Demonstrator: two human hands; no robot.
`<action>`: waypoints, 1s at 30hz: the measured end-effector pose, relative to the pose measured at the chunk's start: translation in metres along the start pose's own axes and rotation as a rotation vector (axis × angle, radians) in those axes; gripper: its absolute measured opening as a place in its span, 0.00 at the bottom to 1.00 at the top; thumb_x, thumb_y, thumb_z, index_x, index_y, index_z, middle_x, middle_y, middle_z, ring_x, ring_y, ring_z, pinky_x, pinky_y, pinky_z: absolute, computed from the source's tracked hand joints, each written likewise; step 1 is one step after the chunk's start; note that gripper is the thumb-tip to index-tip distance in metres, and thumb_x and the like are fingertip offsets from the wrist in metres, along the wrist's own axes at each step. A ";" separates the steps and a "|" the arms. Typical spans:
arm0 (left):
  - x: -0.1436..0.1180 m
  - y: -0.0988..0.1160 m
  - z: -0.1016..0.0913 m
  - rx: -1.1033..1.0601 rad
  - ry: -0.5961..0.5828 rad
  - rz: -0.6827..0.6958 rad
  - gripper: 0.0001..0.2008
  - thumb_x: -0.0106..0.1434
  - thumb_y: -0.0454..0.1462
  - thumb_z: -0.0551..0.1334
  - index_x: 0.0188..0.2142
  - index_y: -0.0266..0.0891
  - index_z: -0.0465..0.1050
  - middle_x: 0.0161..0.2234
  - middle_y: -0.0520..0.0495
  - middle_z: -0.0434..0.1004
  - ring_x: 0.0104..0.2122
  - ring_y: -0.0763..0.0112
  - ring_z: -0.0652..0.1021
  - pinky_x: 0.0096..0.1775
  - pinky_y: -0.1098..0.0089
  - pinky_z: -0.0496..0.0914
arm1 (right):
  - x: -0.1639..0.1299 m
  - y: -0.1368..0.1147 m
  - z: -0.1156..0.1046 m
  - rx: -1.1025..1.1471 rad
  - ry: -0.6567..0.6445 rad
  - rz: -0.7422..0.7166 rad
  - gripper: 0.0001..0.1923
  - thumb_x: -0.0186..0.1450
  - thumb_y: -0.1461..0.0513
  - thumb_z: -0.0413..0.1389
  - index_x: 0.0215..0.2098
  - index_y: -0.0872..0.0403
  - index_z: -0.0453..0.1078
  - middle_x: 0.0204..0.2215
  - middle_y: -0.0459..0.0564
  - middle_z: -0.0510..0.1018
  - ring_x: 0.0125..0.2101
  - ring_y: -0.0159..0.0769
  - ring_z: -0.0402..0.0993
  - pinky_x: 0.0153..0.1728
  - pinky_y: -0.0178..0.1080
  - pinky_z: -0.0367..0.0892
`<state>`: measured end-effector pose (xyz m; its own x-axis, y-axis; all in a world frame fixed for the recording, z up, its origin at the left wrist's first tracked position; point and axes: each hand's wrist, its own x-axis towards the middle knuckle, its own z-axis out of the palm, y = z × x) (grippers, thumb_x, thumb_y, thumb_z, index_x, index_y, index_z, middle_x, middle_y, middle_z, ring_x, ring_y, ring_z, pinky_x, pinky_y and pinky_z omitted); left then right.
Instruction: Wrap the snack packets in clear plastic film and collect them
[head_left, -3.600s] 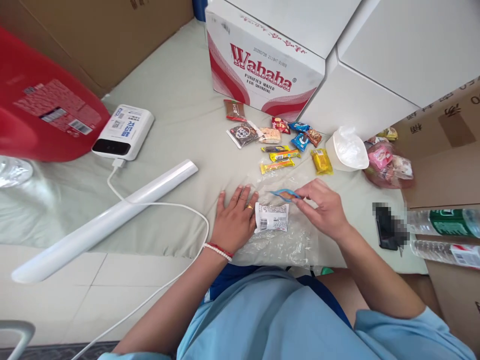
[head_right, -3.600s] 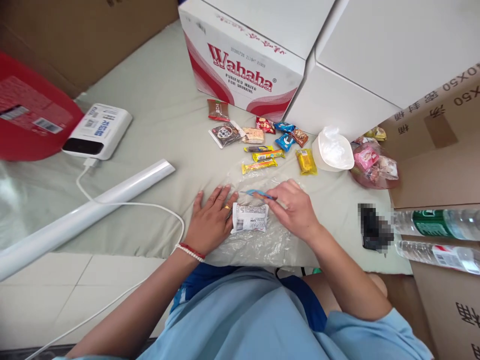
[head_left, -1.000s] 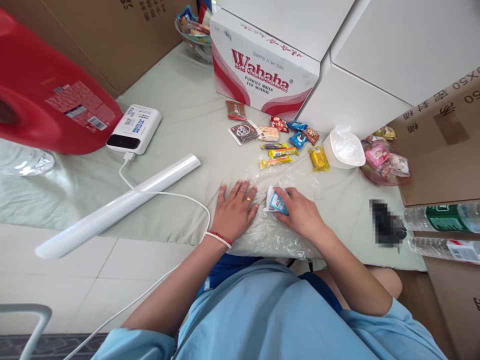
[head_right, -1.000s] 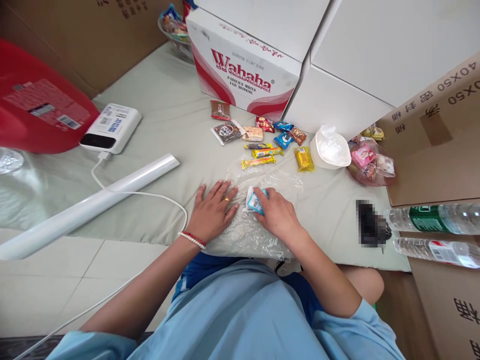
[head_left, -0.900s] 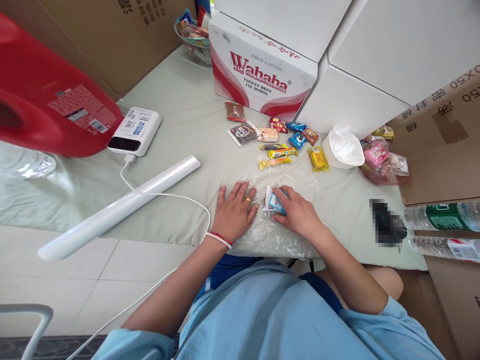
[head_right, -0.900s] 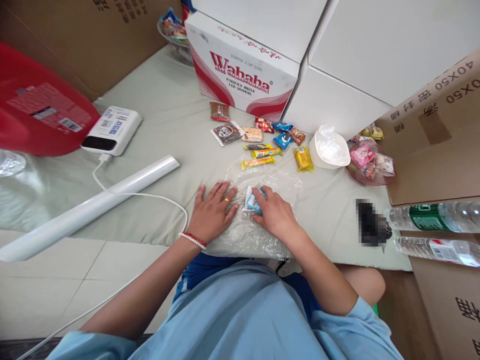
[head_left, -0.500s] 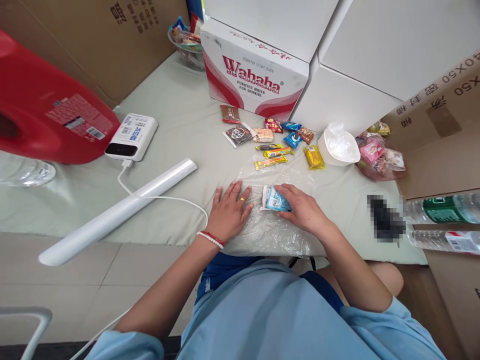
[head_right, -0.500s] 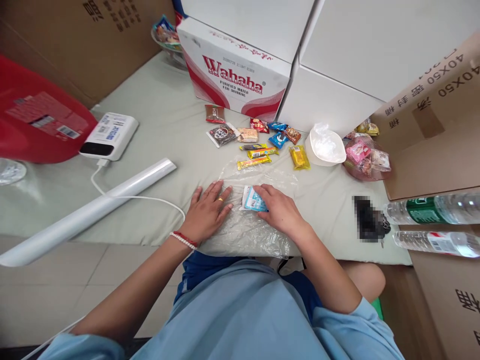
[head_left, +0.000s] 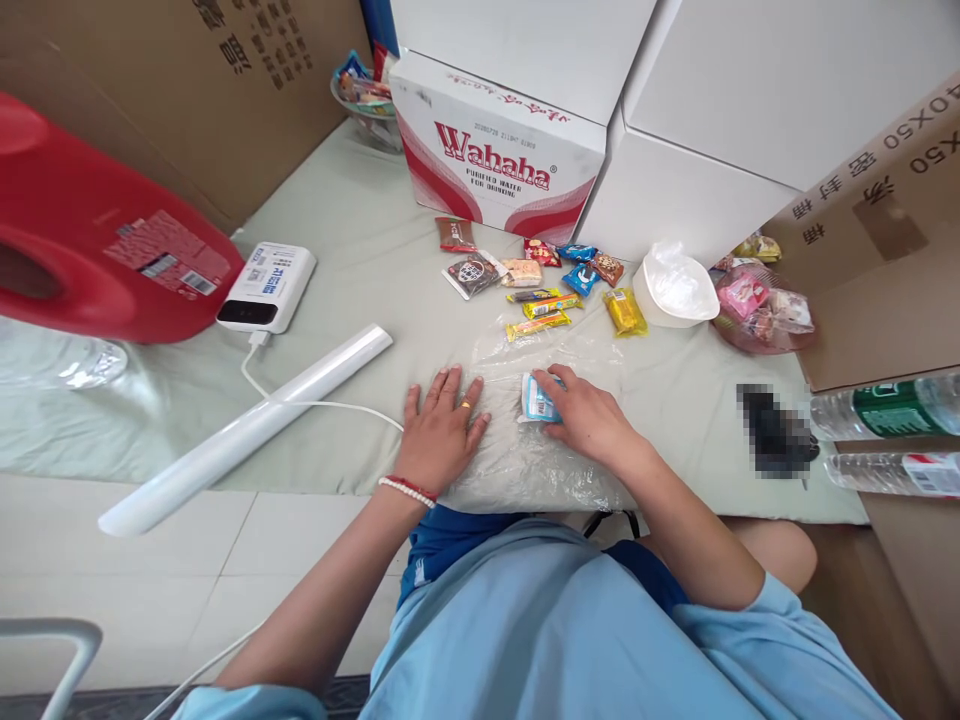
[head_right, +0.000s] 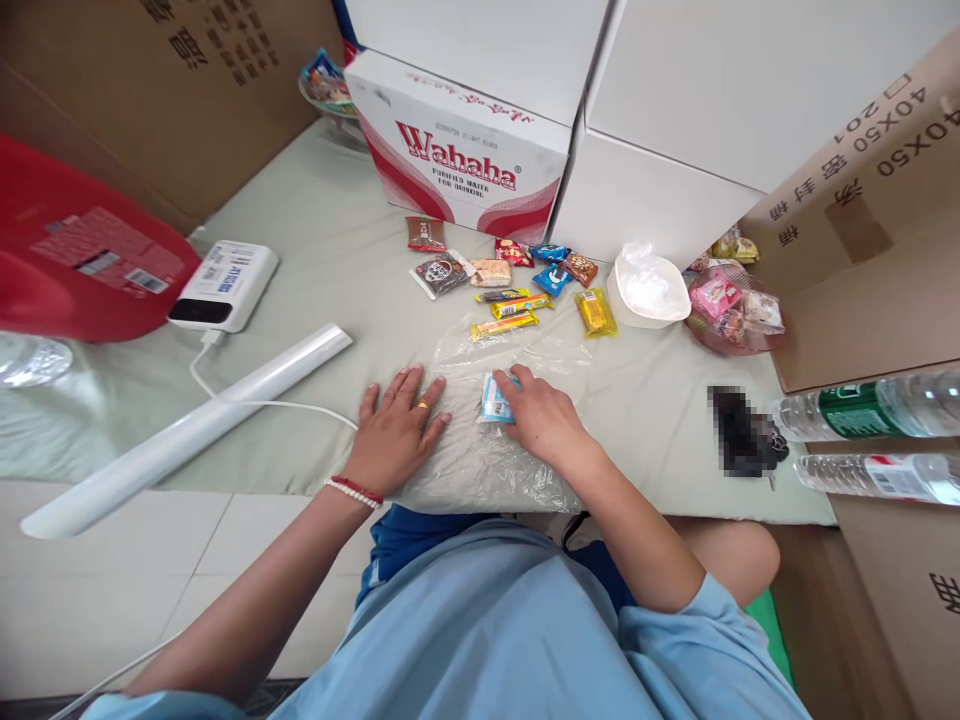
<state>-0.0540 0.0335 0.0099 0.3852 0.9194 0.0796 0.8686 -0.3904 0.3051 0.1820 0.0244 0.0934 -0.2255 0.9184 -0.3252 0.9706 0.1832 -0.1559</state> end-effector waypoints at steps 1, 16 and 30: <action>-0.002 0.002 -0.002 -0.012 0.017 -0.008 0.27 0.74 0.46 0.53 0.68 0.41 0.65 0.73 0.32 0.56 0.72 0.43 0.59 0.67 0.33 0.52 | -0.001 0.000 0.000 0.005 0.006 -0.004 0.45 0.64 0.61 0.64 0.75 0.46 0.51 0.72 0.59 0.56 0.60 0.54 0.71 0.50 0.48 0.73; -0.053 -0.034 -0.018 -0.301 -0.112 0.529 0.09 0.71 0.39 0.61 0.47 0.39 0.75 0.64 0.35 0.71 0.67 0.56 0.69 0.68 0.51 0.65 | -0.118 0.065 0.050 0.388 0.031 -0.261 0.17 0.67 0.58 0.64 0.53 0.50 0.72 0.60 0.57 0.72 0.60 0.49 0.66 0.58 0.54 0.69; 0.037 -0.033 -0.061 -0.450 -0.179 0.243 0.18 0.71 0.51 0.54 0.39 0.43 0.76 0.47 0.43 0.84 0.51 0.60 0.82 0.56 0.60 0.75 | -0.084 0.100 0.042 0.810 0.205 -0.052 0.17 0.71 0.48 0.55 0.37 0.52 0.73 0.34 0.48 0.80 0.36 0.37 0.75 0.41 0.40 0.71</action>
<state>-0.0871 0.0838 0.0603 0.6397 0.7671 0.0476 0.5437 -0.4954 0.6775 0.2947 -0.0495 0.0656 -0.1730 0.9756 -0.1349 0.5812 -0.0094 -0.8137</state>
